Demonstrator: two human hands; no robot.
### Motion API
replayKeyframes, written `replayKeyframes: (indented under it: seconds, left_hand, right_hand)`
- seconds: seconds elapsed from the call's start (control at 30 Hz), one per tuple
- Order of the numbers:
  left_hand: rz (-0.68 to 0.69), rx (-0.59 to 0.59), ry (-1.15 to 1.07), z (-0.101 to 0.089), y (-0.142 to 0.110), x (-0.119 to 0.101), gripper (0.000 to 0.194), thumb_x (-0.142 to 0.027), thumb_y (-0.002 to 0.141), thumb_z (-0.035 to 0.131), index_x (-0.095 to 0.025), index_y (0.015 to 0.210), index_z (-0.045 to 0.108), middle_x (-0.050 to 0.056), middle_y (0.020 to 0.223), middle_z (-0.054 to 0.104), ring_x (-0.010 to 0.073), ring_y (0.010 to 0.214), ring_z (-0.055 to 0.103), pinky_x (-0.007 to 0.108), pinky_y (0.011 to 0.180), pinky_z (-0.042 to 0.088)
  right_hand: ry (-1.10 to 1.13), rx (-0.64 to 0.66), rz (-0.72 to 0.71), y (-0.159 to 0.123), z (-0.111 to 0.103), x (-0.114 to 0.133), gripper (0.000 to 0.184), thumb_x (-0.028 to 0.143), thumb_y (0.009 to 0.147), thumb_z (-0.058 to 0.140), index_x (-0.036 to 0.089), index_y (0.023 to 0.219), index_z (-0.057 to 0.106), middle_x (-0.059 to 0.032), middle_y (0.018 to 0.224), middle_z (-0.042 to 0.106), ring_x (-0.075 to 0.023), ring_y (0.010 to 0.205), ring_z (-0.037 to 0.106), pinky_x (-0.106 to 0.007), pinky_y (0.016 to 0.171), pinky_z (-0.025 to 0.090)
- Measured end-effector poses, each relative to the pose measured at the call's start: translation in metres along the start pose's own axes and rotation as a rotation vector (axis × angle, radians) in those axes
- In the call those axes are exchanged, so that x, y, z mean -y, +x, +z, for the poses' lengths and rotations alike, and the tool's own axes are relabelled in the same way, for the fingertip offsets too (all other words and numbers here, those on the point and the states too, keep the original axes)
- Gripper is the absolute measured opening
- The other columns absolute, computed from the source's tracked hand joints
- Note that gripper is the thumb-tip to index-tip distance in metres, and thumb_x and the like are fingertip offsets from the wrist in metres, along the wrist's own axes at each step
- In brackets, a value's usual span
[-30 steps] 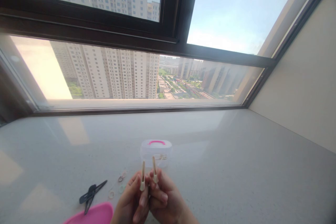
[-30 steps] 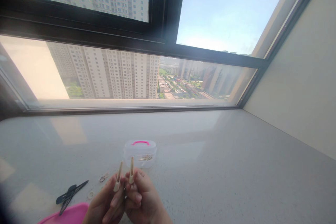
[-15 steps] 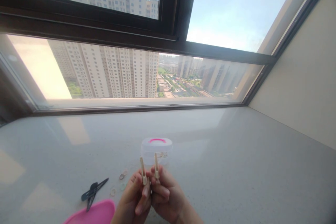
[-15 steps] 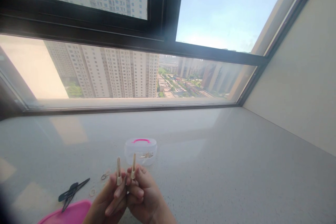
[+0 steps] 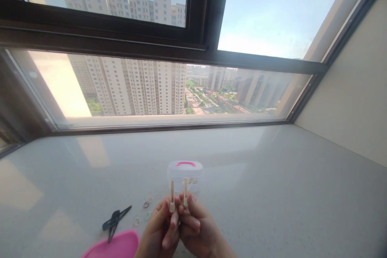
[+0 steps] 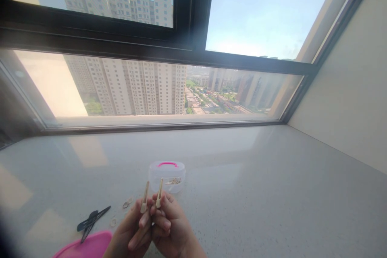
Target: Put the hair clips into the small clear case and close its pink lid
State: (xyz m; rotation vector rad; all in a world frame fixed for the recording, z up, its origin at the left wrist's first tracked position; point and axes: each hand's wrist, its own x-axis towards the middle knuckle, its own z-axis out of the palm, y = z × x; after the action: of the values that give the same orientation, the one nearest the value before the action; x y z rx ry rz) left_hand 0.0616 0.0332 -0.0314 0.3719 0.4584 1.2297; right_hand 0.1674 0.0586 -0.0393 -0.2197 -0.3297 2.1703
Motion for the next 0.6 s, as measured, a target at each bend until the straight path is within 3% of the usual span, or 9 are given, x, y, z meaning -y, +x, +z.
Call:
replayKeyframes:
  seconds: [0.33, 0.6]
  left_hand:
    - [-0.017, 0.106, -0.039, -0.0038, 0.0074, 0.0014, 0.037, -0.038, 0.077, 0.067, -0.01, 0.055, 0.061, -0.005, 0.036, 0.051, -0.0015, 0.022, 0.031, 0.01, 0.029, 0.026]
    - [-0.027, 0.093, -0.019, 0.0031, 0.0067, -0.0024, 0.034, -0.038, 0.073, 0.072, -0.009, 0.057, 0.064, -0.003, 0.04, 0.056, -0.0023, 0.021, 0.033, 0.009, 0.028, 0.024]
  right_hand:
    - [-0.02, 0.036, 0.021, 0.0011, -0.0025, 0.0, 0.029, 0.036, 0.073, 0.076, 0.01, 0.084, 0.066, 0.0041, 0.059, 0.06, 0.0055, 0.031, 0.017, -0.006, 0.028, 0.015]
    - [0.002, 0.033, 0.021, -0.0002, 0.0011, 0.0004, 0.031, 0.035, 0.071, 0.078, 0.009, 0.083, 0.067, 0.0028, 0.059, 0.061, 0.0053, 0.031, 0.018, -0.006, 0.027, 0.016]
